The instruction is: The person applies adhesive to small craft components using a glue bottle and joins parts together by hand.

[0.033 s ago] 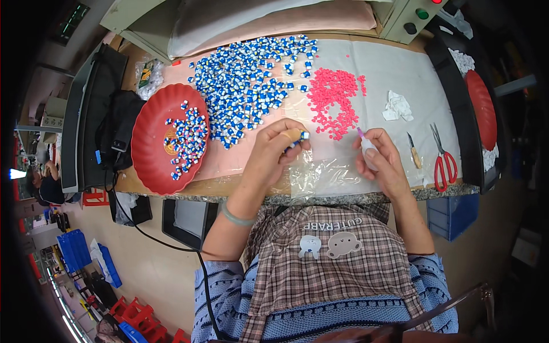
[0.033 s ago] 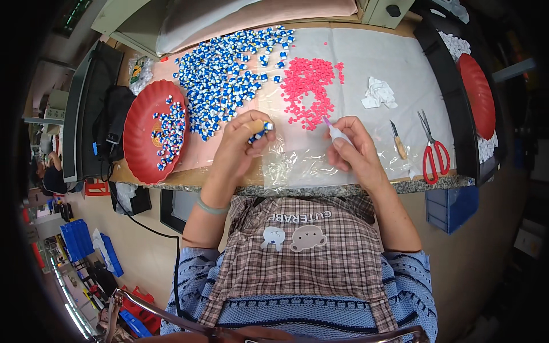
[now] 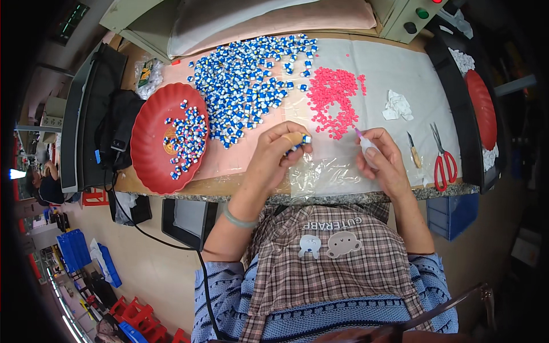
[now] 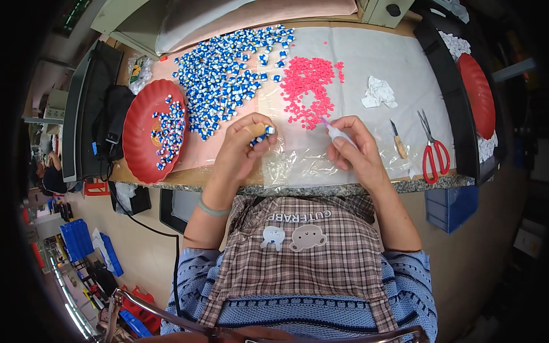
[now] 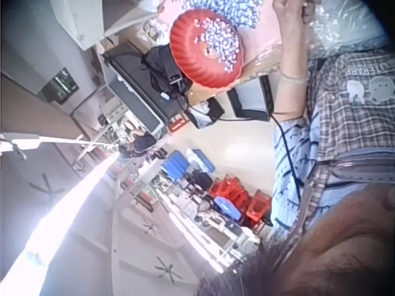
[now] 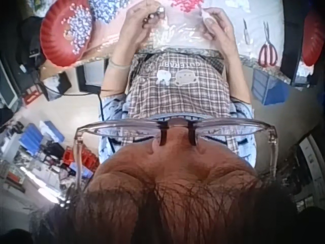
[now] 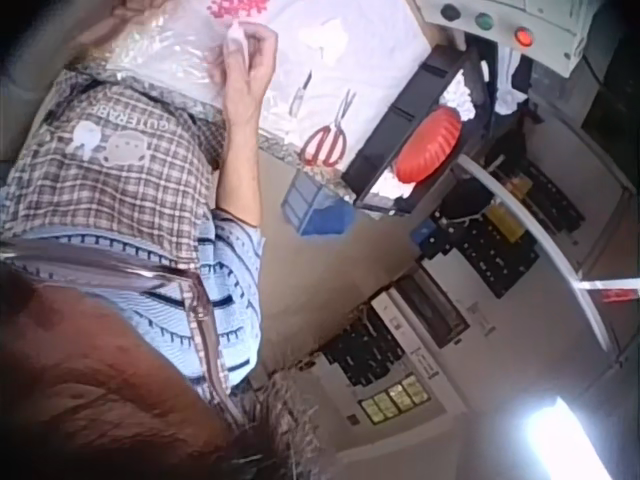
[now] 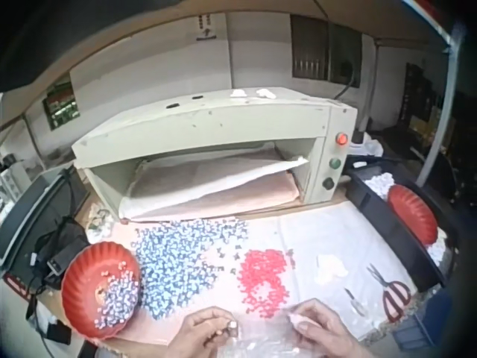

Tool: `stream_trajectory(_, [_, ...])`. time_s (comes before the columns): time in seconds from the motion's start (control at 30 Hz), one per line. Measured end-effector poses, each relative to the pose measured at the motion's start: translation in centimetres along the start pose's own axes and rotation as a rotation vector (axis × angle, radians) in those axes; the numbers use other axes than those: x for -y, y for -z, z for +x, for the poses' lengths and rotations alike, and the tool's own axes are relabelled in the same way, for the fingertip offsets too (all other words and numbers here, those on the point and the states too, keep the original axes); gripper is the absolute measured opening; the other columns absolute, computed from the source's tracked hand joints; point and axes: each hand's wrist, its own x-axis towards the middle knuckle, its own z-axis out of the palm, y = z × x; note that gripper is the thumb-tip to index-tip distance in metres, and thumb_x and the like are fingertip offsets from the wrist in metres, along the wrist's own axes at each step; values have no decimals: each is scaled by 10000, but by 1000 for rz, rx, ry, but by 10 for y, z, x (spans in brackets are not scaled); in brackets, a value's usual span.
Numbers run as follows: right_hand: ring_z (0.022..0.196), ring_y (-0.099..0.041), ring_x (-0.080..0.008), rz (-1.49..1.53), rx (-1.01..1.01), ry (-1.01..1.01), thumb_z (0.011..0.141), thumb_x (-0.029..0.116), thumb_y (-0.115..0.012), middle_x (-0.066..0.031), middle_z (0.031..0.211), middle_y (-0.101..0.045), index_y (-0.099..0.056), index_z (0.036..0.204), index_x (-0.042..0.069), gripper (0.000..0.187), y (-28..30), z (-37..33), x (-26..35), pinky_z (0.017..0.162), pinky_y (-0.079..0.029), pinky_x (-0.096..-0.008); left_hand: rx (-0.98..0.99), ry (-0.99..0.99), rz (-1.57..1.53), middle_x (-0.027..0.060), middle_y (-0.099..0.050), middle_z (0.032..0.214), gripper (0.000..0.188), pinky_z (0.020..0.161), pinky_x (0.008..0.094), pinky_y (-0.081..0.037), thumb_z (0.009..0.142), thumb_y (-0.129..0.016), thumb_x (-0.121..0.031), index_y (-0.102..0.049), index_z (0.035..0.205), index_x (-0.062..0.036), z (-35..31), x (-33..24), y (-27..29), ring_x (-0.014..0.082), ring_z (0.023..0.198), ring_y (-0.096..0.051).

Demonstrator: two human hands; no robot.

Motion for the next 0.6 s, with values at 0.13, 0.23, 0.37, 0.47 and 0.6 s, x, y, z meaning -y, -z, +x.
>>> stream_trajectory(0.13, [659, -547, -97, -59, -42, 84, 913, 110, -594, -79, 996, -568, -496, 1102, 32, 227, 6, 0, -2, 458, -368, -187, 9, 10, -76, 111, -638, 774, 115, 440, 155, -255, 889, -549, -50, -630, 946, 7, -7, 17, -8, 16, 506, -379])
stream_trajectory(0.23, [639, -563, -99, -6, -62, 144, 897, 107, -640, -82, 972, -592, -521, 1107, 26, 255, 7, -2, -3, 448, -379, -183, 19, 36, -66, 104, -639, 788, 169, 464, 158, -280, 905, -571, -85, -647, 1011, 23, -10, 19, -12, 24, 526, -393])
stream_trajectory(0.37, [592, -562, -92, 0, -167, 232, 869, 109, -696, -81, 924, -632, -531, 1140, 15, 331, -1, -3, 4, 451, -386, -182, 31, -23, 33, 112, -669, 844, 278, 480, 160, -278, 899, -623, -118, -645, 1131, 36, -17, 21, -23, 15, 540, -379])
stream_trajectory(0.47, [587, -562, -88, -99, -210, 258, 882, 136, -689, -86, 913, -641, -527, 1169, 6, 354, -7, -6, 12, 458, -388, -180, -4, -12, 175, 116, -690, 910, 291, 535, 160, -385, 885, -636, -59, -634, 1161, 33, -24, 22, -25, 29, 607, -506])
stream_trajectory(0.6, [635, -580, -75, -265, -277, 385, 915, 108, -637, -79, 886, -635, -530, 1241, 13, 355, -22, -12, 23, 499, -418, -179, -72, -155, 334, 106, -698, 943, 270, 673, 190, -494, 878, -642, -11, -641, 1145, 26, -27, 31, -32, 84, 770, -635])
